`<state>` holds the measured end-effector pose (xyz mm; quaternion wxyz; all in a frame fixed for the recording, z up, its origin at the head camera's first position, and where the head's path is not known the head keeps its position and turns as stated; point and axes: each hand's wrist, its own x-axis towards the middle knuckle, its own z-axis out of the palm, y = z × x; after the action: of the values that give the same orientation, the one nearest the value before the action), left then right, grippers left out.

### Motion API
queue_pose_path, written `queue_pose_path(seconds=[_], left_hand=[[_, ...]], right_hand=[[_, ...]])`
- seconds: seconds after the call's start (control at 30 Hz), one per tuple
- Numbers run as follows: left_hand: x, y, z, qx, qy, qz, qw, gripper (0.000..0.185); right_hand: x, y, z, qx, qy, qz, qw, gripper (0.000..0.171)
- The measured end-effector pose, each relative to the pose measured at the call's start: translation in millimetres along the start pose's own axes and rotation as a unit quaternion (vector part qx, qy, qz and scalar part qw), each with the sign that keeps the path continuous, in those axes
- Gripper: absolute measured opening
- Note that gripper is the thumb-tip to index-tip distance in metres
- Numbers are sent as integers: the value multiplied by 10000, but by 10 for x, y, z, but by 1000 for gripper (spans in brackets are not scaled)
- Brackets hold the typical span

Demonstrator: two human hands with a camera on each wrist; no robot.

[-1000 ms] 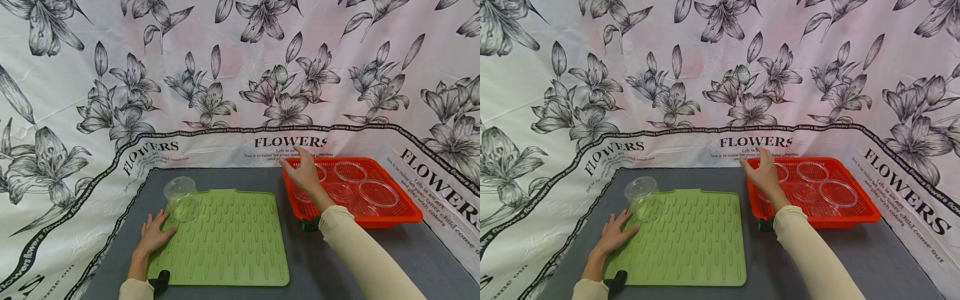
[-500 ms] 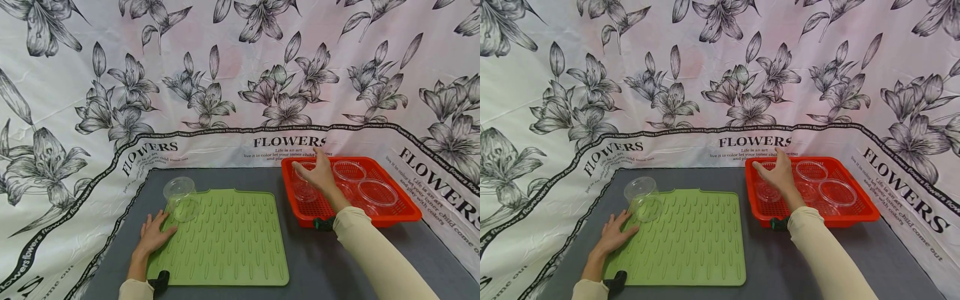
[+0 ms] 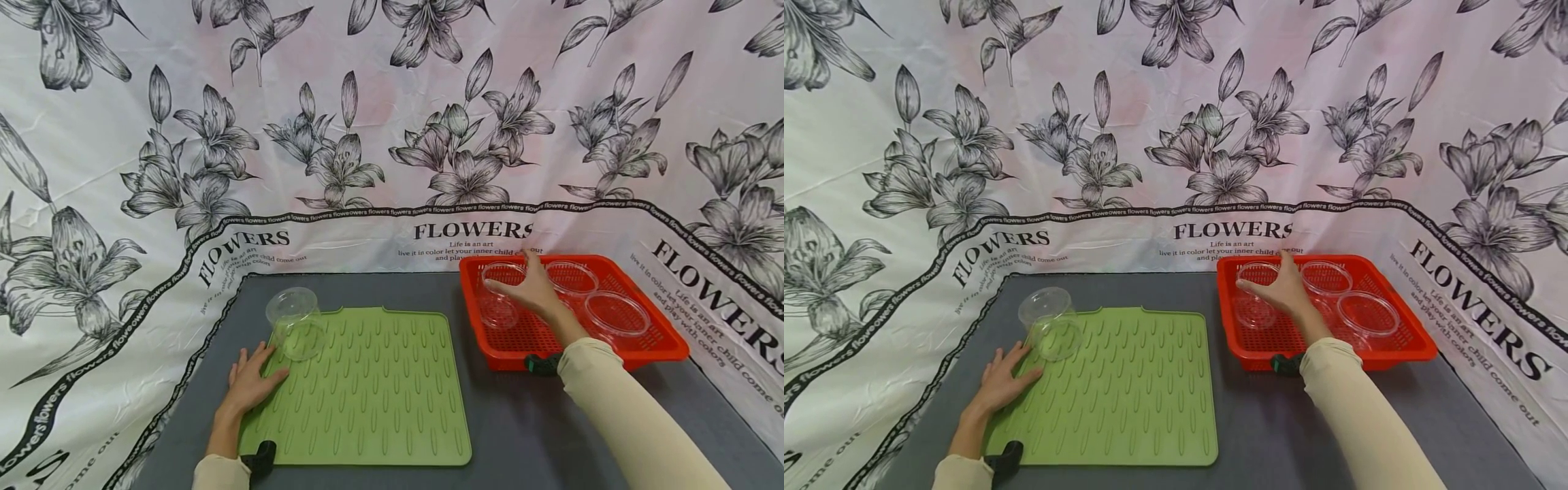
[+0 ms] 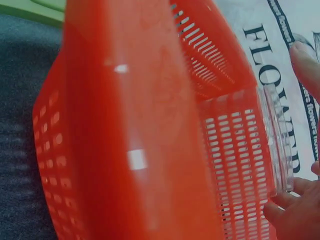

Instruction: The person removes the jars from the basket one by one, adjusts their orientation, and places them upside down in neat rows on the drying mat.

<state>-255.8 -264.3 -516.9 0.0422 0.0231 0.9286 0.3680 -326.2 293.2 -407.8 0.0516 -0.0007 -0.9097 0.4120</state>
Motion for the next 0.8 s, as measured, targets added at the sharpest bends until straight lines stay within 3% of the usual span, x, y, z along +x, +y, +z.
queue_pose_path(seconds=[0.5, 0.8], left_hand=[[10, -21, 8, -12, -104, -111, 9999, 78], [2, -6, -1, 10, -38, -48, 10000, 78]], right_hand=[[30, 241, -18, 112, -779, 681, 9946, 129], [39, 292, -40, 163, -857, 599, 9944, 128]])
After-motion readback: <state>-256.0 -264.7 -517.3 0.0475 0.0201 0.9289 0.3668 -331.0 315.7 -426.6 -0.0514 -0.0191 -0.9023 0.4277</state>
